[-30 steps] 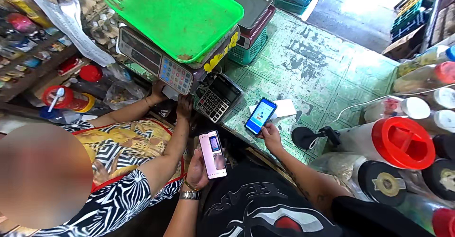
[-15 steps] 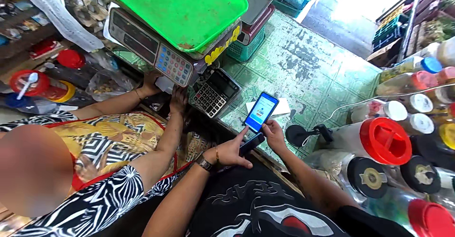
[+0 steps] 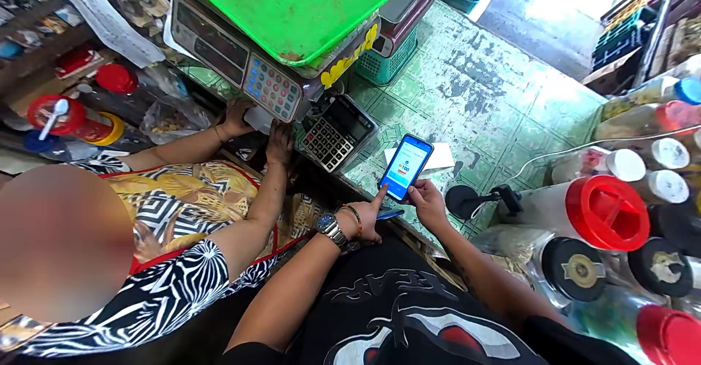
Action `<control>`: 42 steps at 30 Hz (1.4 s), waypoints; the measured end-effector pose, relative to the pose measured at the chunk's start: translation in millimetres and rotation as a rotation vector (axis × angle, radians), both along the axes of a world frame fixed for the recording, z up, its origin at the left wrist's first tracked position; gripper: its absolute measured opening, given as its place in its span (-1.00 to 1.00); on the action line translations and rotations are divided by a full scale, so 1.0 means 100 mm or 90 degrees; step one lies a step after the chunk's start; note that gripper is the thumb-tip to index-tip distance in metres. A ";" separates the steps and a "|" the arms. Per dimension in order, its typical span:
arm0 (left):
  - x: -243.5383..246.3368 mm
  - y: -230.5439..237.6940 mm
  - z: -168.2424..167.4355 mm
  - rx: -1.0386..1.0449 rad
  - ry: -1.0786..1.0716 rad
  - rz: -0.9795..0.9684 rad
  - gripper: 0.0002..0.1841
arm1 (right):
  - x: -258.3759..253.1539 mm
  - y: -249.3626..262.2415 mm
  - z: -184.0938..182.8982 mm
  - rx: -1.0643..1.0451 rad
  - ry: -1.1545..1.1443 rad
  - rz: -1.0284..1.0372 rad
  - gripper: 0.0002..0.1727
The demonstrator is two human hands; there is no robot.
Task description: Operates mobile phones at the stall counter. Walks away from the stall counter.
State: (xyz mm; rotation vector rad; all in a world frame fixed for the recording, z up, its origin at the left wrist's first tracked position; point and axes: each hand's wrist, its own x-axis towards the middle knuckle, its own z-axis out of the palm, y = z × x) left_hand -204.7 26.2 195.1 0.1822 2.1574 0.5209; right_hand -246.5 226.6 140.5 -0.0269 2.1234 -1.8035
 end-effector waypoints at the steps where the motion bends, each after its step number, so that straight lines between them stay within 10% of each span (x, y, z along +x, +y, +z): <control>1: 0.00 0.00 -0.01 0.000 0.001 -0.001 0.51 | 0.01 0.00 0.00 -0.002 -0.002 0.002 -0.86; 42: -0.14 0.15 0.06 -0.001 0.059 -0.013 0.50 | 0.06 0.05 -0.03 0.038 0.048 0.045 -0.83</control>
